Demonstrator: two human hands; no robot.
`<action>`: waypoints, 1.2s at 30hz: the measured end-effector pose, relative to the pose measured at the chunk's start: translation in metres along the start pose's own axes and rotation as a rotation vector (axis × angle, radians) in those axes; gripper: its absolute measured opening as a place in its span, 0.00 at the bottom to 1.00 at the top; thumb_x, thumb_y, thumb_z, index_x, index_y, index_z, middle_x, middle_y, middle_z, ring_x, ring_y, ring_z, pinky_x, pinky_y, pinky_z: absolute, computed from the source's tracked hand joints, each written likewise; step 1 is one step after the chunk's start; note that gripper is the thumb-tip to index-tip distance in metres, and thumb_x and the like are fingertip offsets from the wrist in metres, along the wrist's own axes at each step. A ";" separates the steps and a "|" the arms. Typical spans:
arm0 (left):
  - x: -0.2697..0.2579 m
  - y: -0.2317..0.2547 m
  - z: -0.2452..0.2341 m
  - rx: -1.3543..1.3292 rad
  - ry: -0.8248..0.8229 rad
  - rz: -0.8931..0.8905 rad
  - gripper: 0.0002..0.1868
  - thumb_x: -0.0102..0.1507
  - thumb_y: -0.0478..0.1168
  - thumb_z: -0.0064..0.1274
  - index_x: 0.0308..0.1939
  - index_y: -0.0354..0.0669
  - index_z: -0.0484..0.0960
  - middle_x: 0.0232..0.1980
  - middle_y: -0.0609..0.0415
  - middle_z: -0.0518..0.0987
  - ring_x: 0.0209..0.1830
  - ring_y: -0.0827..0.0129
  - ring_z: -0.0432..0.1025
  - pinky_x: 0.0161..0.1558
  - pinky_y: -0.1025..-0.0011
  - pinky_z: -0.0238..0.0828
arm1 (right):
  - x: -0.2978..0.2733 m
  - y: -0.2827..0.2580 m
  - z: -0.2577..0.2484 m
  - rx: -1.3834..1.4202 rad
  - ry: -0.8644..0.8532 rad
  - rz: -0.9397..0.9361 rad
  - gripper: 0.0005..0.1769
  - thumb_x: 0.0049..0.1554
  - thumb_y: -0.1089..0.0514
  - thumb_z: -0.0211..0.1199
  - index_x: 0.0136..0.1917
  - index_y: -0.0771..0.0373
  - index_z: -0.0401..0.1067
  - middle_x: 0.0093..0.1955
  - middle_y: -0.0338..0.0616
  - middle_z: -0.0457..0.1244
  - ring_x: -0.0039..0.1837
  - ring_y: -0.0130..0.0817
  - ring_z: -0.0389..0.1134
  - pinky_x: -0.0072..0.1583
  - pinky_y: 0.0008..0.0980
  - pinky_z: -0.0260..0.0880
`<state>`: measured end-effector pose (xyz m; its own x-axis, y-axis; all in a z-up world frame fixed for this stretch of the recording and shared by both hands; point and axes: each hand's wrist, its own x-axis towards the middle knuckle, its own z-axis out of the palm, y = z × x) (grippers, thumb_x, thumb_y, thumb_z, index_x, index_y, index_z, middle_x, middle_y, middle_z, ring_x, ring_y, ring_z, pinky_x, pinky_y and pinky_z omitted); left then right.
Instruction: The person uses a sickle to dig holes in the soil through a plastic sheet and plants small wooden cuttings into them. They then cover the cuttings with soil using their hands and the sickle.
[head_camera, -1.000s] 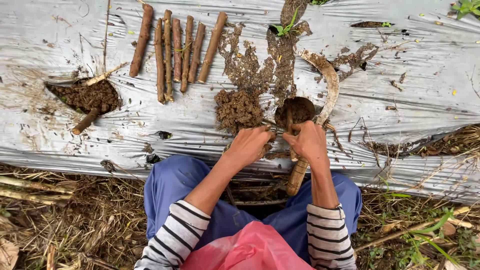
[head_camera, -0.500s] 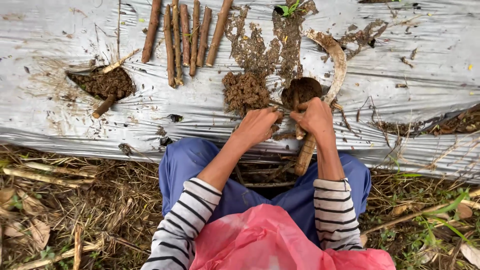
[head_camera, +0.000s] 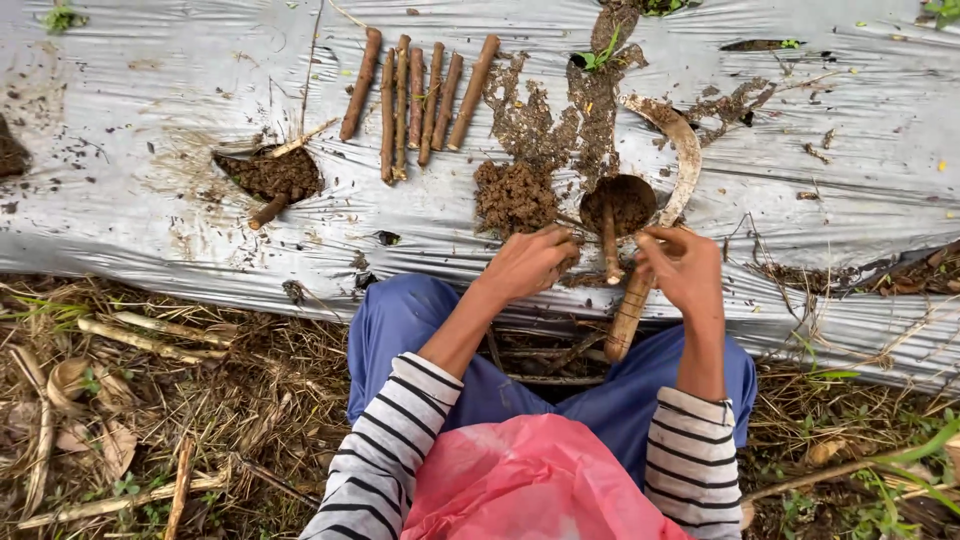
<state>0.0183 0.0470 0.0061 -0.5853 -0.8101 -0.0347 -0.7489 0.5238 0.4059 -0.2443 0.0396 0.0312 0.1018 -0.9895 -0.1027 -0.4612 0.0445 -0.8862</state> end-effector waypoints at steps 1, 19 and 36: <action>-0.003 -0.004 -0.001 0.003 -0.002 0.001 0.17 0.62 0.33 0.49 0.53 0.47 0.82 0.57 0.48 0.80 0.59 0.52 0.76 0.41 0.65 0.79 | -0.004 0.006 -0.005 0.004 0.002 0.000 0.15 0.60 0.57 0.71 0.58 0.67 0.79 0.43 0.64 0.70 0.42 0.48 0.73 0.38 0.40 0.73; 0.058 -0.035 -0.002 0.497 0.128 -0.294 0.12 0.61 0.34 0.62 0.49 0.48 0.86 0.58 0.43 0.79 0.64 0.45 0.69 0.41 0.53 0.84 | -0.007 0.057 -0.017 0.102 0.086 0.249 0.18 0.58 0.53 0.72 0.50 0.71 0.76 0.35 0.59 0.69 0.31 0.39 0.71 0.27 0.29 0.71; 0.086 0.003 -0.048 -0.043 0.044 -0.118 0.28 0.63 0.21 0.46 0.62 0.49 0.81 0.73 0.48 0.70 0.53 0.55 0.78 0.37 0.71 0.76 | 0.006 0.058 -0.020 0.198 0.086 0.235 0.21 0.59 0.49 0.74 0.49 0.72 0.74 0.36 0.58 0.68 0.30 0.39 0.71 0.26 0.28 0.69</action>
<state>-0.0198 -0.0341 0.0483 -0.4791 -0.8766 -0.0443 -0.7970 0.4134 0.4404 -0.2881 0.0335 -0.0118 -0.0662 -0.9565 -0.2840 -0.2816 0.2910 -0.9144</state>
